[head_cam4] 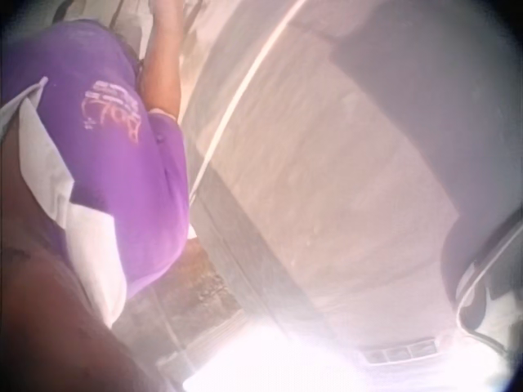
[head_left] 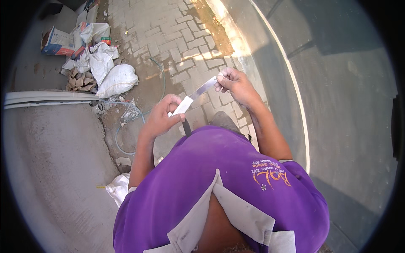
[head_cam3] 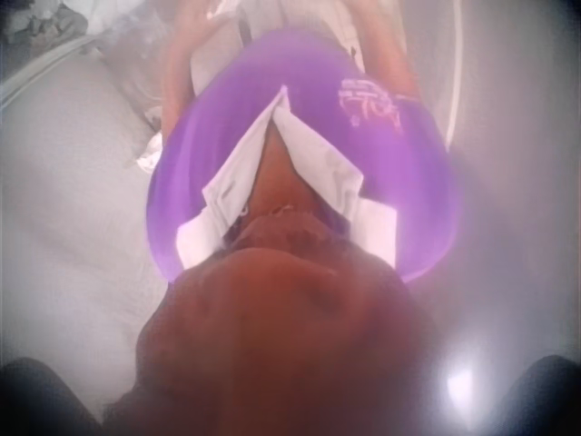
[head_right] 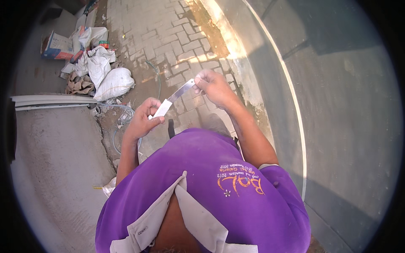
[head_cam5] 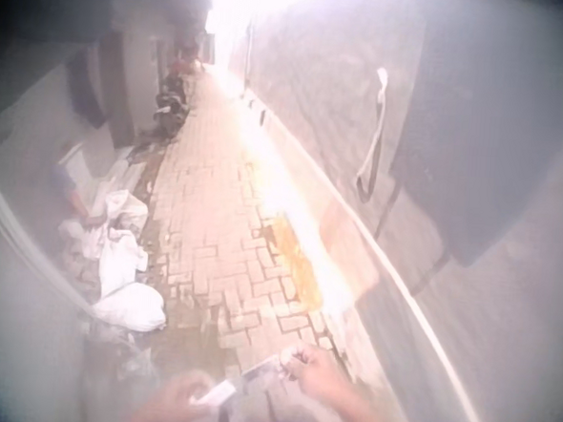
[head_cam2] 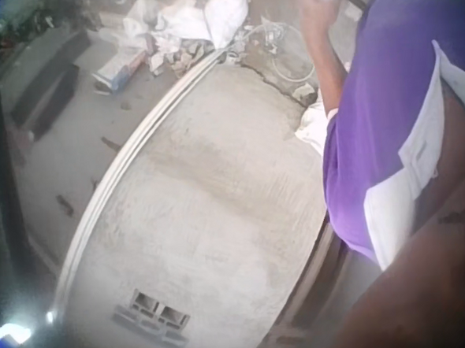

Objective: The person opens a large bag of white powder and uses a trowel to scoop the powder into a smaller white sack. The person repeatedly scoops and pours the powder, filling the smaller sack.

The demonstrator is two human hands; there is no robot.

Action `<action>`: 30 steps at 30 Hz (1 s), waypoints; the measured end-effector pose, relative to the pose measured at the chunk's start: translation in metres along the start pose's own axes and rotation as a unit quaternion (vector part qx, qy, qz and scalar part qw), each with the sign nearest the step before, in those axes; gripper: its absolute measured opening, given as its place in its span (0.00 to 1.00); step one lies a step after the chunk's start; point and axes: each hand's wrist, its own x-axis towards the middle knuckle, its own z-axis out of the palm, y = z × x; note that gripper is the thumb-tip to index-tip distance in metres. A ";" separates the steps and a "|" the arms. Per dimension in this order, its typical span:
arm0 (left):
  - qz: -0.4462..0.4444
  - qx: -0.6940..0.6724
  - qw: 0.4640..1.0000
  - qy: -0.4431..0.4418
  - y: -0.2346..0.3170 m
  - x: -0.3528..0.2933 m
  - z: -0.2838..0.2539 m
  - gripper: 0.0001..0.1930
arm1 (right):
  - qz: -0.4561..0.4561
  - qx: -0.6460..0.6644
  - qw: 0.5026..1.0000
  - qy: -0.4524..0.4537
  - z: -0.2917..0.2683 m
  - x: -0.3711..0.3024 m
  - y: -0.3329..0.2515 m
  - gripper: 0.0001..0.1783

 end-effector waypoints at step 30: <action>0.100 -0.219 0.839 0.488 0.063 0.409 -0.302 0.11 | 0.052 0.268 0.898 -0.346 0.040 0.574 -0.185 0.13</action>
